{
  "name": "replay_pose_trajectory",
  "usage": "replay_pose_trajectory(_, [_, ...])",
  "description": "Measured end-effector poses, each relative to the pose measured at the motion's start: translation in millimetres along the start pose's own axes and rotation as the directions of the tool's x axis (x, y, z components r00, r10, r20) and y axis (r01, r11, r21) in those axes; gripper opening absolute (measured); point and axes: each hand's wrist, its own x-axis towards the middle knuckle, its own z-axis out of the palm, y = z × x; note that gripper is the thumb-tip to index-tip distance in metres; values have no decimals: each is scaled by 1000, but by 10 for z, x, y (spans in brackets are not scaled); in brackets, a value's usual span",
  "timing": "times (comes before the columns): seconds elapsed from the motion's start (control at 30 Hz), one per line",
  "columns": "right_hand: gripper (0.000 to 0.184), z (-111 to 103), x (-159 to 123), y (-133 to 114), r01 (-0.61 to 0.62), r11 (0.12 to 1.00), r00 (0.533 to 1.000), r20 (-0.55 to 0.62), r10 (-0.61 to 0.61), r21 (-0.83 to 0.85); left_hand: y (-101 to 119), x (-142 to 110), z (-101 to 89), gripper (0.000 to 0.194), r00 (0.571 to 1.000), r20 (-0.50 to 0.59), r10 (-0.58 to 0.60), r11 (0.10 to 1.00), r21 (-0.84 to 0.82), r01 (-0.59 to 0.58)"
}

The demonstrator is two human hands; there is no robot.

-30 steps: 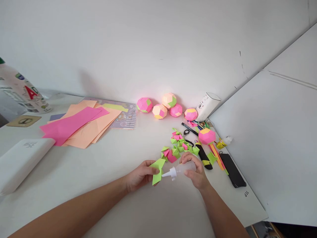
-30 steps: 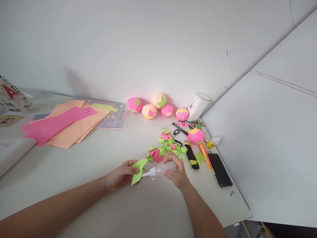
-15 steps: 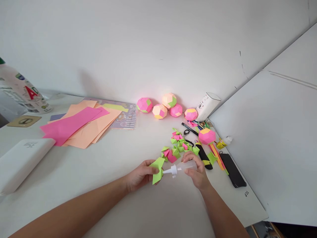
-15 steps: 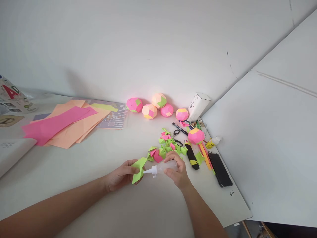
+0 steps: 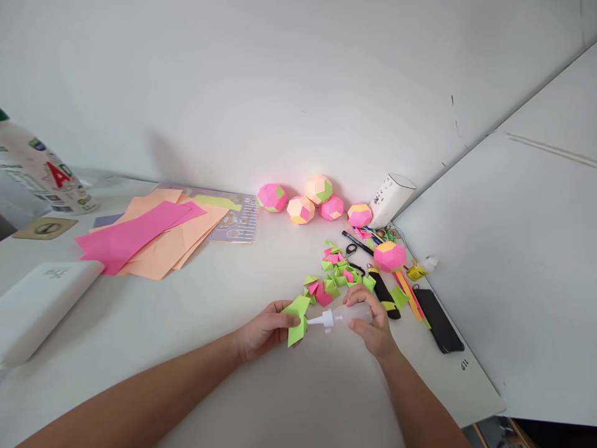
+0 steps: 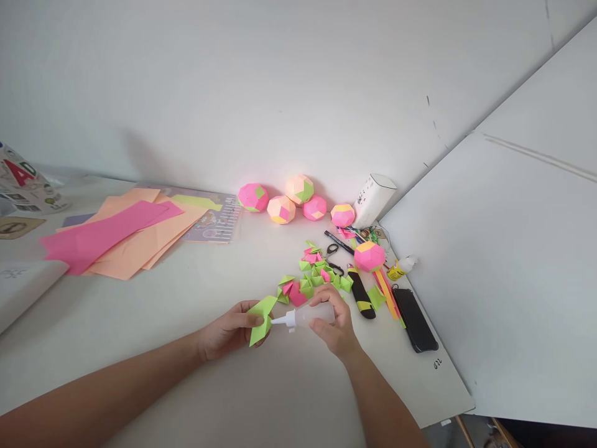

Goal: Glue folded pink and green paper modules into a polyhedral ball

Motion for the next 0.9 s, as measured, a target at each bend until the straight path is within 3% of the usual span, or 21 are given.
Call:
replay_pose_trajectory(0.17, [17,0,-7,-8,9,1000,999,50,-8,-8,19,-1,24,16,999,-37,-15,1000,-3,15])
replay_pose_trajectory(0.37, [15,16,2,-19,20,999,1000,5,-20,-48,6,-12,28,16,999,-32,-8,1000,-7,8])
replay_pose_trajectory(0.8, [15,8,-4,-13,24,1000,998,62,-24,-10,24,-8,39,16,999,-40,-11,1000,-3,11])
replay_pose_trajectory(0.9, [15,7,-4,-6,23,999,1000,21,-23,-24,21,-10,37,16,999,-37,-8,1000,-4,8])
